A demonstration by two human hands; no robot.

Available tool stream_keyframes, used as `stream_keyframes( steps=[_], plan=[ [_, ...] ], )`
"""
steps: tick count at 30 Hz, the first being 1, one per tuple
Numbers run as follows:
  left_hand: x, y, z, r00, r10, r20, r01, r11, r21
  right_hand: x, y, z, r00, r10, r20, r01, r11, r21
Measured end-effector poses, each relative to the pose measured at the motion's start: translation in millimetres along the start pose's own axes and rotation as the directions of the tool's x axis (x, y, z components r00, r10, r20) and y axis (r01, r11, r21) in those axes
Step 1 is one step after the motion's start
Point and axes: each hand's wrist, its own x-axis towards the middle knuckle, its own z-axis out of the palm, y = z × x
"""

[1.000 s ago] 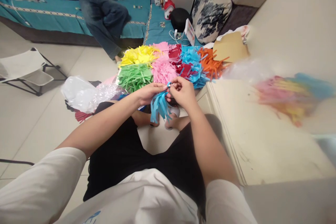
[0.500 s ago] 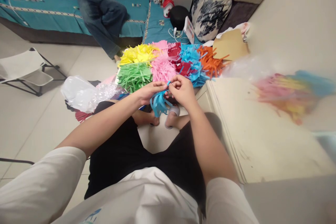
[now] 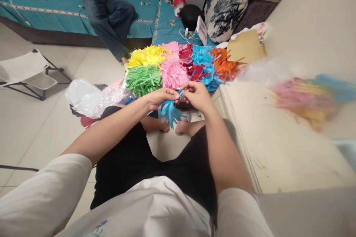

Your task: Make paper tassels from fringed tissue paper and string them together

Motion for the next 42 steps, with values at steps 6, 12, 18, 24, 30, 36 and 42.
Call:
stream_keyframes(
  steps=[6,12,18,24,30,36,42],
  plan=[
    [-1,1,-0.1,0.998,0.021,0.055,-0.022,1.0,0.01,-3,-7,-10,0.993,0.053,0.103,-0.069,0.985,0.157],
    [-5,4,-3.9,0.99,0.065,0.126,-0.064,0.998,-0.013,-7,-13,-18,0.993,-0.027,0.117,-0.003,0.968,0.253],
    [-10,3,-1.7,0.973,0.058,0.221,-0.064,0.998,0.021,-9,-9,-14,0.976,-0.108,0.189,0.061,0.969,0.238],
    [-15,3,6.9,0.949,0.039,0.314,-0.047,0.999,0.018,-10,-9,-8,0.968,-0.136,0.21,0.079,0.963,0.256],
    [-18,2,11.2,0.941,0.061,0.332,-0.066,0.998,0.004,-5,-9,-10,0.966,-0.214,0.147,0.17,0.949,0.265],
    [-14,4,11.1,0.974,0.156,0.165,-0.171,0.982,0.076,-6,-8,-12,0.969,-0.215,0.12,0.176,0.945,0.275],
    [-23,11,17.7,0.888,0.459,0.035,-0.431,0.803,0.411,-4,-9,-9,0.986,-0.165,0.031,0.159,0.977,0.141]
  ],
)
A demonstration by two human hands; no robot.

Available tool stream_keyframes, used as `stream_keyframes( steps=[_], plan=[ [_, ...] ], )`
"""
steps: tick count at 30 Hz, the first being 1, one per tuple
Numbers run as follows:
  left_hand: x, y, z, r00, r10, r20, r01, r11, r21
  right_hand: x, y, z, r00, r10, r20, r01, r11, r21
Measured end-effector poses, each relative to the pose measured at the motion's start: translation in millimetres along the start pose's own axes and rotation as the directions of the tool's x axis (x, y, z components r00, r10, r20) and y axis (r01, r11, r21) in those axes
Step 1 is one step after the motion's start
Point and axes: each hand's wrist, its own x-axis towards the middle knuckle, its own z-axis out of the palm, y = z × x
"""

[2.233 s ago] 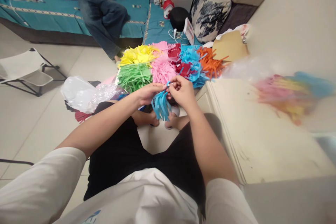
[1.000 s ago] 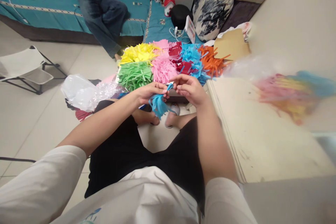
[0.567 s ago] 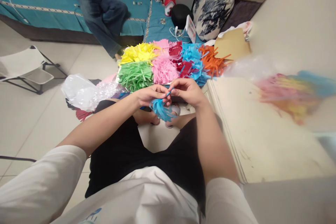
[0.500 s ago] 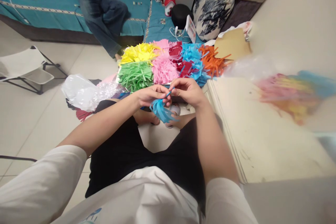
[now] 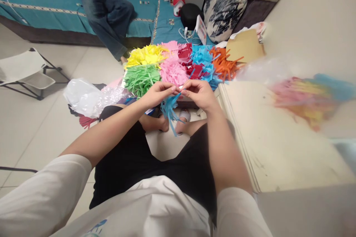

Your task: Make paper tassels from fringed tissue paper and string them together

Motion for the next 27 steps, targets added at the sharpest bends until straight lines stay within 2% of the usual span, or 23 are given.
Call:
stream_keyframes(
  steps=[2,4,8,11,15,20,27],
  plan=[
    [-4,2,3.5,0.994,0.094,-0.051,-0.082,0.976,0.204,2,2,0,0.999,-0.024,-0.034,0.022,0.998,-0.053],
    [-7,1,7.5,0.981,0.181,-0.069,-0.142,0.915,0.377,4,4,1,0.997,-0.044,-0.059,0.039,0.996,-0.079],
    [-9,-8,11.9,0.967,0.253,-0.02,-0.202,0.815,0.544,6,9,0,0.994,-0.06,-0.087,0.051,0.993,-0.106],
    [-7,-13,10.2,0.962,0.273,0.025,-0.24,0.796,0.556,6,11,0,0.993,-0.067,-0.095,0.058,0.994,-0.094],
    [-3,-18,5.8,0.965,0.26,0.037,-0.24,0.818,0.523,5,14,-1,0.995,-0.058,-0.086,0.051,0.996,-0.076],
    [-2,-21,3.5,0.981,0.189,0.036,-0.181,0.838,0.514,6,19,-2,0.994,-0.053,-0.095,0.039,0.99,-0.137],
    [3,-16,2.8,0.997,0.081,0.013,-0.078,0.875,0.478,7,33,10,0.979,-0.089,-0.182,0.053,0.979,-0.195]
  ],
)
